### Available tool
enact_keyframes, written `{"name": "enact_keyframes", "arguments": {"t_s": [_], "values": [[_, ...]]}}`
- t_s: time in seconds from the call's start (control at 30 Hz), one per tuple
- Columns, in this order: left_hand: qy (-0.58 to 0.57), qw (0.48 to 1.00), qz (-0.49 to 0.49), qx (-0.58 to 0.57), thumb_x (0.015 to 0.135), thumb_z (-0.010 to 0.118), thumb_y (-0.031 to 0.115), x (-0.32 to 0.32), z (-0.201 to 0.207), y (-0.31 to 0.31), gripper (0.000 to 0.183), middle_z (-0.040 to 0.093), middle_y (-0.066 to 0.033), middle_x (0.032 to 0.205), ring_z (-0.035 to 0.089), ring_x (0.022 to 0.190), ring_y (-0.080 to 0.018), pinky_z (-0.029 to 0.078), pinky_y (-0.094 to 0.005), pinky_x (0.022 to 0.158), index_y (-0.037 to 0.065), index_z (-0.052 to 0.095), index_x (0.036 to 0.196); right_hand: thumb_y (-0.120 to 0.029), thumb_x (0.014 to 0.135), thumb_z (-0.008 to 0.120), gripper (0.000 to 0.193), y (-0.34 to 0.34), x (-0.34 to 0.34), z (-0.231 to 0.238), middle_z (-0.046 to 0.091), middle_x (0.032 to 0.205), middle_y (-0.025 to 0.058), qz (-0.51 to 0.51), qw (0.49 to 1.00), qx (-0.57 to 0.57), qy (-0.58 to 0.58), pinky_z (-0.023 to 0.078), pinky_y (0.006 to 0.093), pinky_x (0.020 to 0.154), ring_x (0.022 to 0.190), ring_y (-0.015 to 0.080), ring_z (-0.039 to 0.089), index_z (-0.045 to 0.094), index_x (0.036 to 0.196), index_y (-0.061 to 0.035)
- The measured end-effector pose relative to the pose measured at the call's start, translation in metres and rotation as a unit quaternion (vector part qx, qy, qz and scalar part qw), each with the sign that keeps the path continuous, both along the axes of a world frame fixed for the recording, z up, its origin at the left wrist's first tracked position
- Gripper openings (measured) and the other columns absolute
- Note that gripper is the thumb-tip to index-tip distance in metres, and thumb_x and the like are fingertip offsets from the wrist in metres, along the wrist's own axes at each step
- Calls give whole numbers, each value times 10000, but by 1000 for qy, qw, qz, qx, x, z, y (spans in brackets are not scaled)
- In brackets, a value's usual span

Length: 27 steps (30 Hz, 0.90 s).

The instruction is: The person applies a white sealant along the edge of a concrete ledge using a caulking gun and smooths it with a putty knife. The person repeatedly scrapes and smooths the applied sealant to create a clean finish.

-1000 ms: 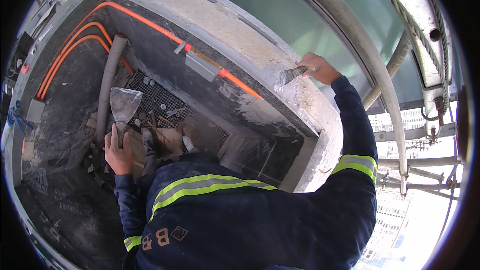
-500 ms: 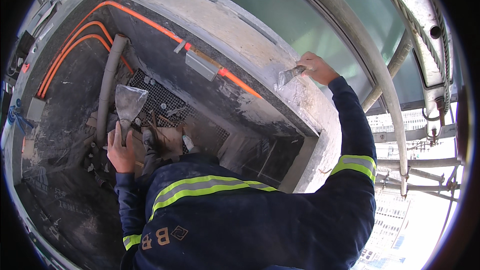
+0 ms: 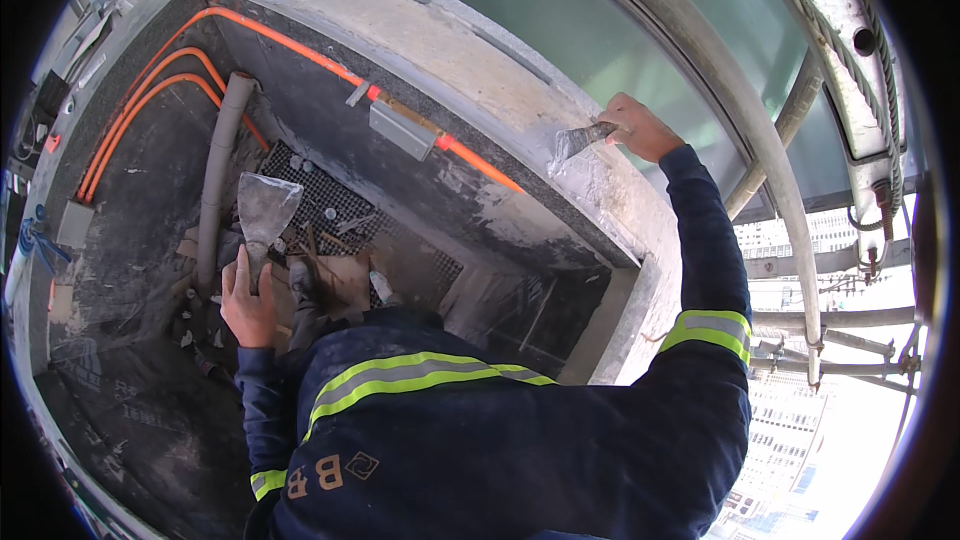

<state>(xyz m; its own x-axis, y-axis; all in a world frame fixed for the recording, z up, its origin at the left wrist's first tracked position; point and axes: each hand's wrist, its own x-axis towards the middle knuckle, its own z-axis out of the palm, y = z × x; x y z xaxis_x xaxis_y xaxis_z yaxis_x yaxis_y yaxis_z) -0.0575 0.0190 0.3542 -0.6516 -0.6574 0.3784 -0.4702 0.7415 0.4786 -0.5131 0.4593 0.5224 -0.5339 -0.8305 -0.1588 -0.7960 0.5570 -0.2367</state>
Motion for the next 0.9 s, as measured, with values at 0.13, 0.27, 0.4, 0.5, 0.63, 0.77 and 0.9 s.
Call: {"name": "enact_keyframes", "arguments": {"t_s": [0.13,0.27,0.4,0.5,0.63,0.77,0.9], "values": [[-5,1000,0,1,885,729,242,1,1,-1,481,658,-163,1122,660,994,-359,533,-422,823,84,628,1328,-87,810,718,261,3,4,16,554,1048,117,-26,999,-6,-35,457,391,911,1031,284,556,711,1064,-30],[-14,1000,0,-4,888,727,244,2,-5,-2,484,657,-165,1128,656,1006,-361,530,-421,833,84,625,1332,-115,850,684,213,10,2,10,581,1040,127,-29,999,-16,-32,462,376,895,1003,269,577,705,1043,-30],[-14,1000,-8,1,890,725,246,1,-4,-1,483,655,-163,1115,654,992,-361,528,-427,830,73,623,1330,-141,890,653,170,11,12,9,625,1006,153,-88,992,13,-87,467,397,852,960,281,603,664,1009,-21],[-4,1000,-18,7,891,723,244,-3,-4,-2,485,651,-170,1111,649,995,-364,523,-427,840,66,622,1331,-168,932,611,178,6,28,29,640,998,172,-154,980,89,-89,463,413,823,955,290,613,622,1034,-24],[-12,999,-29,21,893,719,238,-5,-7,-7,481,648,-177,1105,644,1006,-365,517,-424,853,66,623,1332,-251,964,582,275,7,46,46,646,1038,188,-173,976,115,-67,463,416,833,988,306,615,590,1124,-27],[-19,998,-51,5,899,710,243,-15,-16,-8,476,648,-182,1105,639,1009,-371,513,-431,860,62,623,1331,-330,953,592,400,15,76,38,652,1101,197,-215,968,117,-57,471,409,897,1041,324,615,596,1190,-8],[-16,997,-76,14,906,700,252,-31,-23,-10,470,648,-188,1120,634,1012,-385,511,-440,863,57,625,1328,-333,945,585,409,10,110,30,679,1075,234,-232,970,50,-47,478,428,913,1008,374,635,659,1120,29]]}}
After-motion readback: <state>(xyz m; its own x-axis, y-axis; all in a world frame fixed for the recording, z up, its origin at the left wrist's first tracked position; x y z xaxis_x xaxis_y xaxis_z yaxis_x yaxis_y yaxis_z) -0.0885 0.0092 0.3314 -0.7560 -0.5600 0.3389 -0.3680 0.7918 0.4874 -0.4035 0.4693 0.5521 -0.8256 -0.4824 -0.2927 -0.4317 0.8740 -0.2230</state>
